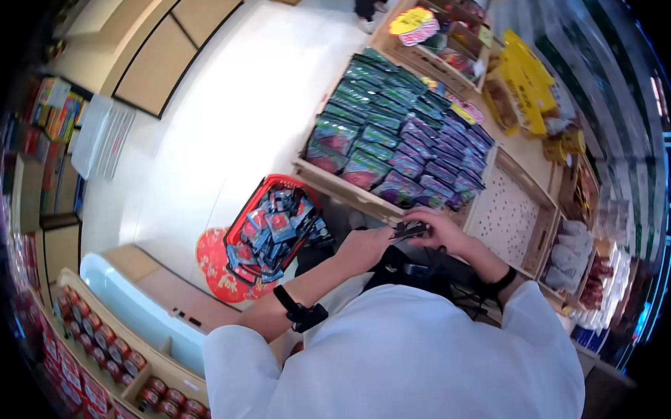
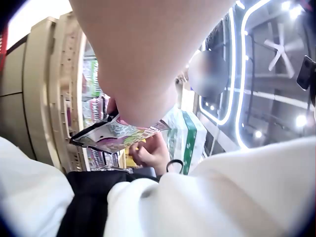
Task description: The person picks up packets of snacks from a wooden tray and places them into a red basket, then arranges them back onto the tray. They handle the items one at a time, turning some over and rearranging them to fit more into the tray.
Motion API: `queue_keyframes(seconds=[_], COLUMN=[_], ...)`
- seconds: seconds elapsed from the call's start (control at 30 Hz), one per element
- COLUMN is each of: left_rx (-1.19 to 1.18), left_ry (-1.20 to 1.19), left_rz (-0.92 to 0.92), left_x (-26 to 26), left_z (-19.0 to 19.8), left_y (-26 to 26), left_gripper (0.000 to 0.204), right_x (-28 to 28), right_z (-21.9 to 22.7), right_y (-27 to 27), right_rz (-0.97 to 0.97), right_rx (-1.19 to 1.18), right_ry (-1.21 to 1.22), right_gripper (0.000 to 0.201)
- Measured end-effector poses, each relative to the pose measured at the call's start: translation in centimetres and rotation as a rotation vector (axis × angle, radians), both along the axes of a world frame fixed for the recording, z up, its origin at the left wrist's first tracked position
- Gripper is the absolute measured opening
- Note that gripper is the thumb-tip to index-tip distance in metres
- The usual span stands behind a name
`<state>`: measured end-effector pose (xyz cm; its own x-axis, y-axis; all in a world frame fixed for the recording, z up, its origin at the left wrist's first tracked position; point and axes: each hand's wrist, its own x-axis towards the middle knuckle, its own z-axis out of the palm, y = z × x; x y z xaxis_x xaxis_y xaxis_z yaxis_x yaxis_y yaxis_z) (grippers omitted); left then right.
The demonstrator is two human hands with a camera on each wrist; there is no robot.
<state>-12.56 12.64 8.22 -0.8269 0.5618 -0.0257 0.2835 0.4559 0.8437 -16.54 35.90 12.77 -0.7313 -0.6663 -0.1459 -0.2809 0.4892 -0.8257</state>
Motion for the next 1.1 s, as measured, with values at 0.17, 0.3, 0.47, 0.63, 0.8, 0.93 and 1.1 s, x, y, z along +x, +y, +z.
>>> queue_keyframes(seconds=[0.17,0.3,0.47,0.63,0.8,0.93,1.1], left_rx=[0.096,-0.093,-0.323,-0.368,-0.431,-0.411,-0.458], left_ry=[0.217,0.12,-0.007,-0.086,-0.129,-0.169,-0.192], left_rz=[0.092,0.162,0.206,0.284,0.313,0.28,0.258], left_x=[-2.0,-0.2,4.5,6.1,4.9,5.4,6.0], left_z=[3.4,-1.2,-4.0,-4.4,-3.8,-5.3,-4.8], left_y=[3.7,1.0,-3.2,-3.8,-2.5,-2.4,-2.2], left_gripper=[0.034,0.03,0.021,0.023,0.028,0.027,0.028], right_x=[1.9,3.6,4.1,1.7,0.1,0.0,-0.4], right_z=[-0.5,-5.4,-12.9,-16.0,-14.9,-17.8,-12.4], right_y=[7.0,14.9,20.8,22.0,21.9,22.4,20.0], right_rz=[-0.528,-0.966,-1.15,-1.031,-1.063,-1.011,-1.213], right_rx=[-0.049,-0.441,-0.31,-0.381,-0.541,-0.219,0.167], right_ry=[-0.223,-0.346,-0.268,-0.412,-0.712,-0.545,0.061], right_gripper=[0.026,0.033,0.033,0.026,0.03,0.046,0.053])
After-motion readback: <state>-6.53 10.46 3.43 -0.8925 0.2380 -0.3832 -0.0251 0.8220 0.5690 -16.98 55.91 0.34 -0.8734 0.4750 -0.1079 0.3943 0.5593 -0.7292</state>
